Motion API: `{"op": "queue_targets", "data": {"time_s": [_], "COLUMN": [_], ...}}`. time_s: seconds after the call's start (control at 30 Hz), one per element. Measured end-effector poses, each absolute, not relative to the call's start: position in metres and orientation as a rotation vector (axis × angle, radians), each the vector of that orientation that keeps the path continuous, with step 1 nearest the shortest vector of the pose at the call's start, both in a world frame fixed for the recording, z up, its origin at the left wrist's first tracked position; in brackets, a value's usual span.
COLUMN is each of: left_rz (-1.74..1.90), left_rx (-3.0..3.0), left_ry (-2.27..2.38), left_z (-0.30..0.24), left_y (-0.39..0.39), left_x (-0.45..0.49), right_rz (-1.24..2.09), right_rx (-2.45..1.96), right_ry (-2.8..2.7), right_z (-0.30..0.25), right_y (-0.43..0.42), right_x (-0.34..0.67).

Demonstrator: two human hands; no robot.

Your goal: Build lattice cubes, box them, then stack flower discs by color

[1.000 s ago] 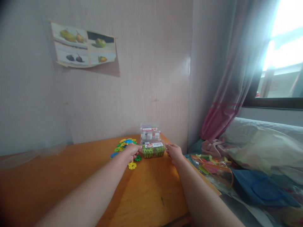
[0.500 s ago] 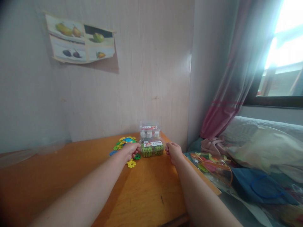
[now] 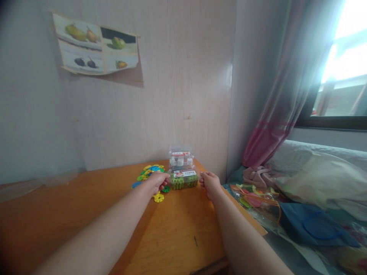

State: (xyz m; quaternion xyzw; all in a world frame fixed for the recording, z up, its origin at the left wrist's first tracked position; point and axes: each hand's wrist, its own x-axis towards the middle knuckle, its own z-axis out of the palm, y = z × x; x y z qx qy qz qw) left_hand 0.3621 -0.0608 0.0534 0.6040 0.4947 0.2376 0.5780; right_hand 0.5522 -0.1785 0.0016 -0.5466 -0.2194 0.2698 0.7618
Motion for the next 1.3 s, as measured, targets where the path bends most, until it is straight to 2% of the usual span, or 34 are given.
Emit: {"op": "queue_targets", "data": {"time_s": [0.5, 0.8, 1.03, 1.3], "left_rz": [0.647, 0.843, 1.117, 1.174], "left_rx": [1.494, 1.566, 1.559, 1.589], "left_ry": [1.164, 1.114, 1.128, 1.024], "left_z": [0.051, 0.058, 0.063, 0.068], "left_y": [-0.058, -0.057, -0.034, -0.017], "left_x": [0.362, 0.332, 0.263, 0.21], "right_rz": [0.52, 0.195, -0.267, -0.249], "right_rx": [-1.292, -1.486, -1.537, -1.389], "right_ry": [-0.492, -0.474, -0.783, -1.204], "right_z": [-0.001, 0.002, 0.012, 0.027], "right_y": [-0.182, -0.192, -0.199, -0.178], "right_x": [0.548, 0.552, 0.523, 0.457]}}
